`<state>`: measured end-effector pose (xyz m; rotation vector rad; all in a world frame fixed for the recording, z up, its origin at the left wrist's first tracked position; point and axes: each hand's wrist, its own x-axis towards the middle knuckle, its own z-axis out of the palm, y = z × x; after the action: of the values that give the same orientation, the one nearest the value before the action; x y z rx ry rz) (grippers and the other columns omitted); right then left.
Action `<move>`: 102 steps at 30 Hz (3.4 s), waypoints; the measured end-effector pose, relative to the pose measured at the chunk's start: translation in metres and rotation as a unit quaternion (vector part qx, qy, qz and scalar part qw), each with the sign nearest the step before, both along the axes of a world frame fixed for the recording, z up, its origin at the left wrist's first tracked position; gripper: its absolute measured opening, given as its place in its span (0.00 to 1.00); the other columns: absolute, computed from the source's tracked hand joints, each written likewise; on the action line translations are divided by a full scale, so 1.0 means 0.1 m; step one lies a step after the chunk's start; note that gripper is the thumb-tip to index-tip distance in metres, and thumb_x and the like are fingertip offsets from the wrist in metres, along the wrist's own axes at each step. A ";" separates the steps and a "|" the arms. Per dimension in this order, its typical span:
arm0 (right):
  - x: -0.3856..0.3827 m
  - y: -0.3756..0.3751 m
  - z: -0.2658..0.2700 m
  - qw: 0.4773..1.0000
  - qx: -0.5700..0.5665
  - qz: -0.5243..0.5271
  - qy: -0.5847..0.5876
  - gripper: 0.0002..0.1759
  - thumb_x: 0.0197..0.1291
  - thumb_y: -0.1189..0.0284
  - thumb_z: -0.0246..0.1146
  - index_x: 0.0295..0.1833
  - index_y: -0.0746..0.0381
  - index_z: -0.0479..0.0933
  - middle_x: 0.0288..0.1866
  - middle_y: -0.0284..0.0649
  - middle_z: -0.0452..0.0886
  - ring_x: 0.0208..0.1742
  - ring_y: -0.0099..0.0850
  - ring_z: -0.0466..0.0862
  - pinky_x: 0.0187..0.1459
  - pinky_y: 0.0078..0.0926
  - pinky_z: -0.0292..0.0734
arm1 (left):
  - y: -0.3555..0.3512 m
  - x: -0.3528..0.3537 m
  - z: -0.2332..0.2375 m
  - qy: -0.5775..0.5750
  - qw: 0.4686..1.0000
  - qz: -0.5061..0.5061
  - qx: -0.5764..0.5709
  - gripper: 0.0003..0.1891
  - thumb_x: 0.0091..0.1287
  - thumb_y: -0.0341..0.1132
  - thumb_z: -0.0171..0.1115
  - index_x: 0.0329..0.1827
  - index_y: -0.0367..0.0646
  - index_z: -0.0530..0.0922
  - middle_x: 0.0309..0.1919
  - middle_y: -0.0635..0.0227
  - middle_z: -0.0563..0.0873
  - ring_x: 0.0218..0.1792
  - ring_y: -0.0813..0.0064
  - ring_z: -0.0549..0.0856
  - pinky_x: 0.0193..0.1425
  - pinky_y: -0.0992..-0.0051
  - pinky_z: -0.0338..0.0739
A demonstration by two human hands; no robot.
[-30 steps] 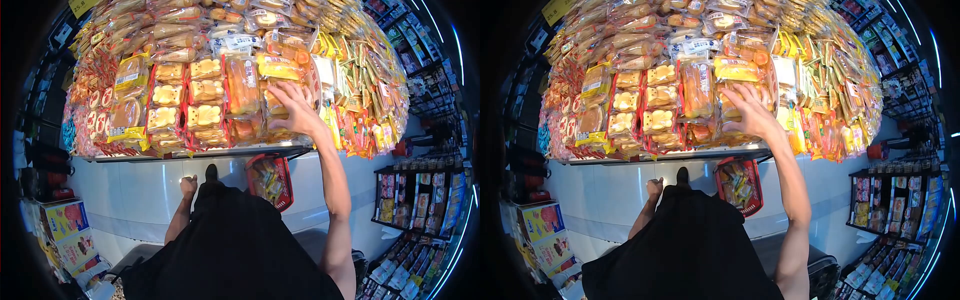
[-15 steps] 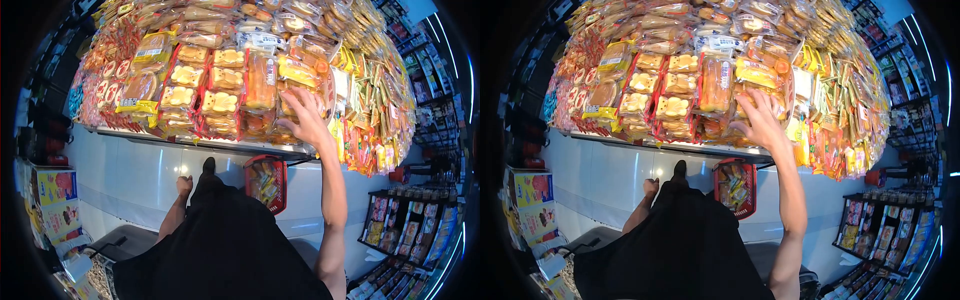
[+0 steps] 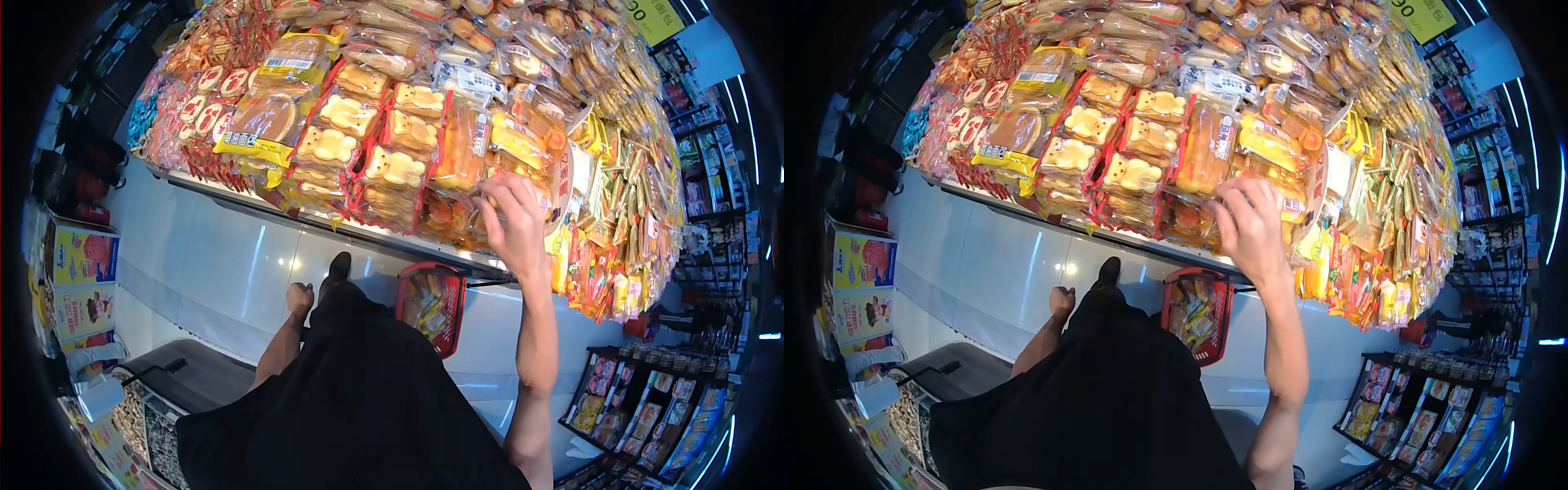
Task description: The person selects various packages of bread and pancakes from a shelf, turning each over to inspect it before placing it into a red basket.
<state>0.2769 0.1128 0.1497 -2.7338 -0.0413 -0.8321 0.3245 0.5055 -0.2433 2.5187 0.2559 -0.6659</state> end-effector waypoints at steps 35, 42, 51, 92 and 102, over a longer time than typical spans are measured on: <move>1.09 0.58 0.23 0.992 -0.011 0.067 0.109 0.13 0.55 0.77 0.66 0.48 0.64 0.80 0.50 0.43 0.80 0.53 0.43 0.77 0.56 0.38 0.70 | 0.26 0.64 -0.27 0.014 1.000 0.018 -0.018 0.12 0.58 0.36 0.66 0.28 0.33 0.83 0.31 0.43 0.85 0.40 0.45 0.86 0.46 0.58 0.79; 0.74 0.18 0.25 0.983 -0.044 -0.090 0.152 0.26 0.55 0.73 0.69 0.61 0.63 0.74 0.58 0.48 0.77 0.57 0.48 0.76 0.59 0.40 0.71 | 0.23 0.87 -0.30 0.006 1.000 0.000 -0.020 0.12 0.58 0.37 0.66 0.28 0.33 0.84 0.30 0.42 0.85 0.40 0.45 0.86 0.45 0.58 0.79; 0.44 0.21 0.19 0.936 0.030 -0.197 0.290 0.49 0.45 0.57 0.75 0.70 0.65 0.62 0.59 0.56 0.73 0.62 0.52 0.72 0.60 0.42 0.70 | 0.12 0.89 -0.24 -0.012 0.999 -0.031 -0.023 0.12 0.58 0.37 0.66 0.28 0.33 0.83 0.29 0.42 0.85 0.39 0.44 0.85 0.44 0.58 0.79; 0.37 0.11 -0.42 0.985 -0.134 -0.096 -0.054 0.27 0.49 0.84 0.61 0.59 0.69 0.73 0.57 0.51 0.75 0.59 0.48 0.76 0.59 0.41 0.71 | 0.15 0.46 -0.14 -0.038 0.998 -0.021 -0.040 0.15 0.57 0.38 0.67 0.21 0.34 0.79 0.24 0.47 0.84 0.33 0.46 0.85 0.41 0.59 0.78; 0.45 -0.15 -0.10 0.976 -0.031 -0.139 -0.162 0.16 0.52 0.85 0.63 0.50 0.70 0.78 0.46 0.48 0.81 0.48 0.45 0.80 0.50 0.35 0.77 | 0.12 0.50 -0.18 -0.040 0.997 -0.035 -0.055 0.15 0.58 0.39 0.68 0.22 0.35 0.79 0.24 0.49 0.84 0.33 0.46 0.85 0.42 0.59 0.78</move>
<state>0.3223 0.0980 0.1402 -2.6659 0.2574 -1.3698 0.3742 0.5170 -0.2616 2.4517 0.0991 -0.5893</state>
